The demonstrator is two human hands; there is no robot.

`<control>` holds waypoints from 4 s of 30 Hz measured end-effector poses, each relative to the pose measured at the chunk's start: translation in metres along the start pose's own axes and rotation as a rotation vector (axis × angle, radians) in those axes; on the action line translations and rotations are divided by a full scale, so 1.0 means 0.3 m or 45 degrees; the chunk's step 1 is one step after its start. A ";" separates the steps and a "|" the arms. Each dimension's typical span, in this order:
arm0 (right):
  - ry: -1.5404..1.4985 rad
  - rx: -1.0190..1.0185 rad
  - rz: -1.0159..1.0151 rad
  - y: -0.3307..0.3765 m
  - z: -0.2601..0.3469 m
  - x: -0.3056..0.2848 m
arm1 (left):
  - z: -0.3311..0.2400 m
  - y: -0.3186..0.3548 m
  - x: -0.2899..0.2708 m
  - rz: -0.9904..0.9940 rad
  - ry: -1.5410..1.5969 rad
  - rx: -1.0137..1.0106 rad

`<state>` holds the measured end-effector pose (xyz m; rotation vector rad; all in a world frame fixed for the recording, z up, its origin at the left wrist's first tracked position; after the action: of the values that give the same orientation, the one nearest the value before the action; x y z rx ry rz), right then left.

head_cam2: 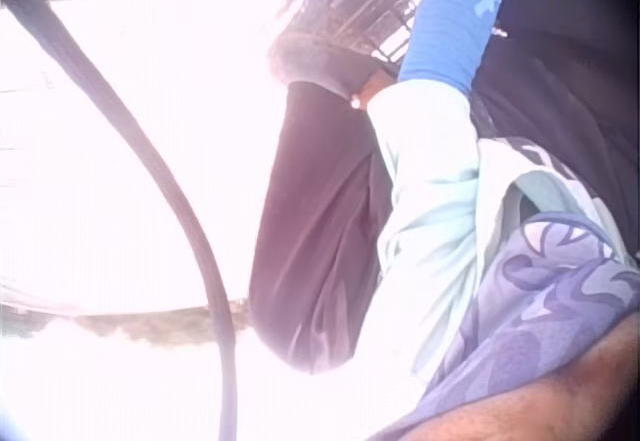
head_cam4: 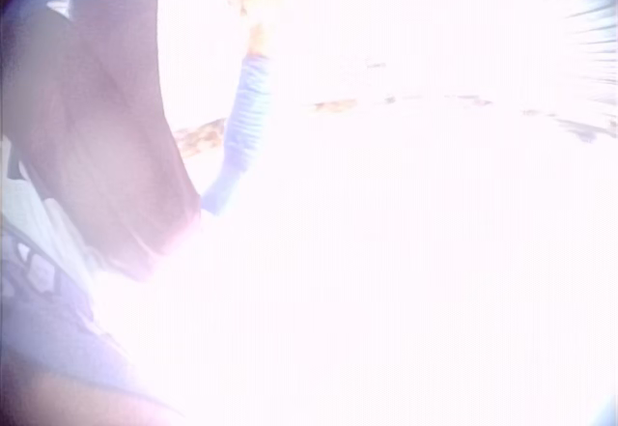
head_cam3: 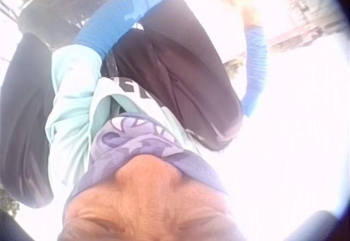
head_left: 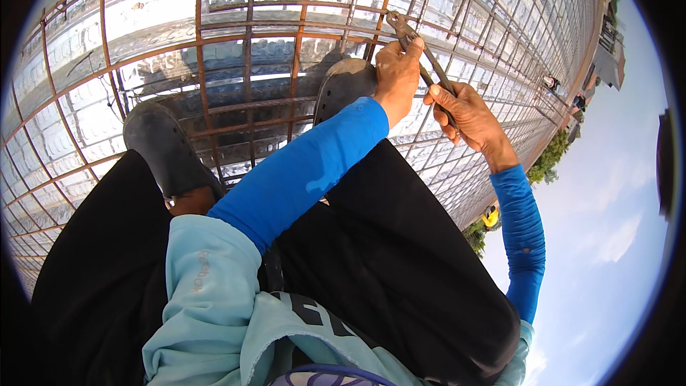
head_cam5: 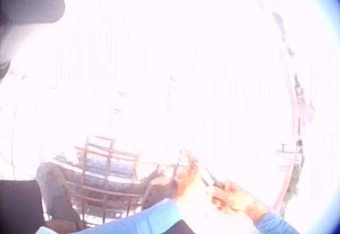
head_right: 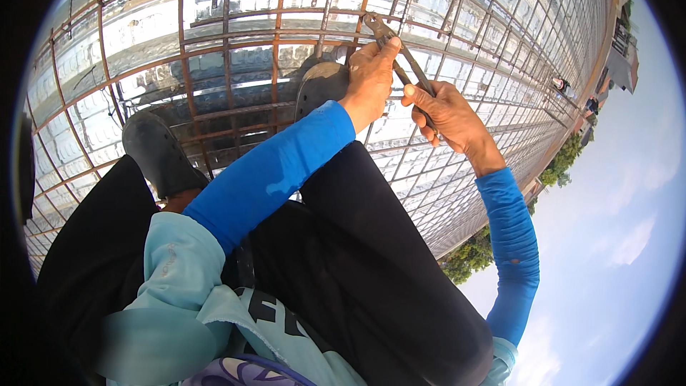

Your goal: The person sits on a metal rebar grid and uses pliers to bend and tie wire segments around intersecting rebar rods. They repeatedly position wire, twist it with pliers, and secure joints across the grid.

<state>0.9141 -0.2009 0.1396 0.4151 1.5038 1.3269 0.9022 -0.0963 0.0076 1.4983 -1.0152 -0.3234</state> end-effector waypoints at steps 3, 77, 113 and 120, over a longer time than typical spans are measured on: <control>0.063 -0.095 -0.095 -0.007 -0.011 0.008 | 0.008 0.005 0.000 0.023 0.024 -0.067; -0.755 0.068 0.121 0.101 -0.126 -0.007 | -0.033 0.143 0.044 0.323 -0.038 -0.012; 0.435 -1.084 -1.321 -0.189 -0.228 0.244 | -0.358 0.163 -0.291 -0.139 -1.073 0.956; -0.755 -0.580 -0.157 -0.106 0.083 0.297 | -0.364 0.185 -0.319 -0.303 -0.934 0.928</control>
<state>0.9109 -0.1280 0.0747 0.3682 0.7019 1.2575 0.9028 0.0536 0.0489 2.2410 -1.6451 -0.7666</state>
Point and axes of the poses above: each hand's wrist, its own y-axis away from the middle knuckle, its own x-axis out of the palm, z = x × y, the point moved 3 cm from there along -y, towards the middle knuckle, and after that the axes turned 14 degrees about -z, right-handed, at the moved point
